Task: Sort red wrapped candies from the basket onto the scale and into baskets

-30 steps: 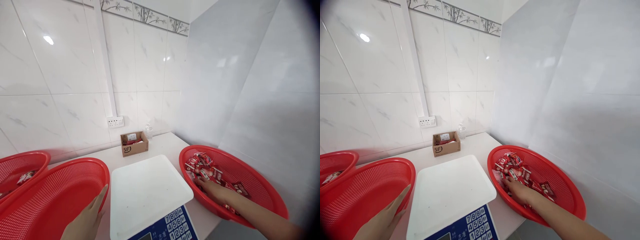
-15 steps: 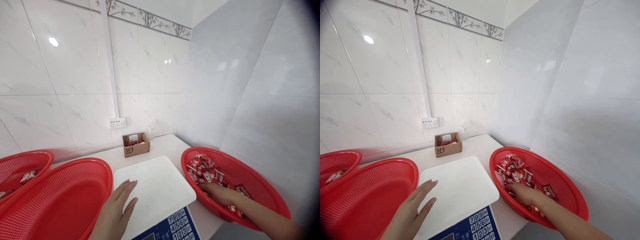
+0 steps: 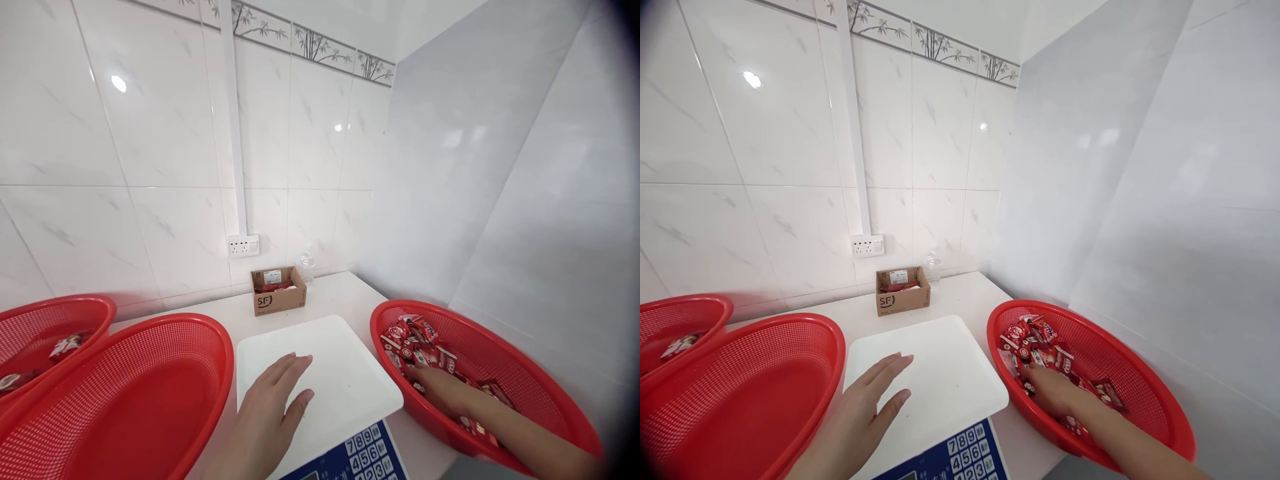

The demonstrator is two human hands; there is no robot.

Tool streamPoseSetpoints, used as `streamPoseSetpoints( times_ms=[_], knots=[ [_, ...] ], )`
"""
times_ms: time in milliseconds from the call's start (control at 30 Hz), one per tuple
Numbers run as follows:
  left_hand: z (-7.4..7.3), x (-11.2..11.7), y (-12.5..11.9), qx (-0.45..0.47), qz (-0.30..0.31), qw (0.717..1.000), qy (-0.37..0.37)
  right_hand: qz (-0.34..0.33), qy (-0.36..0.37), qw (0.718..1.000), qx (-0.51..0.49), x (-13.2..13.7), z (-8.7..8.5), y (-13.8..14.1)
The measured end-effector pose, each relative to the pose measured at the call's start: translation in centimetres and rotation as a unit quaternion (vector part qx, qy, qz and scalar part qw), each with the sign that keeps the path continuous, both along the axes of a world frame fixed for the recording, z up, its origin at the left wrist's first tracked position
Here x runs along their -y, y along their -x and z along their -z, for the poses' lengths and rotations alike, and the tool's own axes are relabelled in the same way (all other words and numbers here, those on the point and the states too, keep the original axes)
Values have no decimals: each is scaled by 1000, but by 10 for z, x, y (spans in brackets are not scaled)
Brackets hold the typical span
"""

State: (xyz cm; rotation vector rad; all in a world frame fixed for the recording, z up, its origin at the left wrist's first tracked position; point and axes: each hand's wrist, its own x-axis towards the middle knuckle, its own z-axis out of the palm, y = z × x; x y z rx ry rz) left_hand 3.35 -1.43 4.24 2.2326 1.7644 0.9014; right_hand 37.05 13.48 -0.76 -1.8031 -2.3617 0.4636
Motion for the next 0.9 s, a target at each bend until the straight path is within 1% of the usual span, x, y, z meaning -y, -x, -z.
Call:
streamPoseSetpoints(
  times_ms=[67, 167, 267, 333, 400, 467, 500, 567, 600, 700, 800, 900],
  knots=[
    [1, -3, 3, 4, 2, 1000, 9, -9, 5, 1000, 26, -4, -1, -3],
    [3, -6, 7, 12, -1, 1000, 17, 9, -13, 999, 40, -13, -6, -7],
    [5, -7, 10, 16, -9, 999, 29, 40, -44, 997, 40, -24, -19, -8],
    [6, -8, 10, 15, -9, 999, 40, 62, -72, 995, 28, -29, -31, -2],
    [6, -8, 10, 13, -6, 999, 48, 75, -103, 992, 8, -29, -46, 10],
    [5, -9, 9, 12, -4, 999, 50, 68, -129, 989, -32, -24, -62, 31],
    [4, -9, 8, 11, -3, 999, 49, 49, -133, 986, -90, -19, -69, 44],
    [3, -9, 7, 10, -2, 999, 45, -3, -104, 979, -177, -7, -78, 73],
    [2, -9, 6, 10, 0, 999, 45, -34, -69, 976, -202, 0, -81, 87],
    [2, -9, 6, 5, 9, 999, 50, -96, 16, 964, -249, 15, -77, 126],
    [4, -9, 6, -2, 13, 998, 59, -137, 50, 959, -244, 22, -65, 152],
    [5, -10, 6, -11, 13, 998, 67, -166, 65, 956, -234, 26, -56, 167]
  ],
)
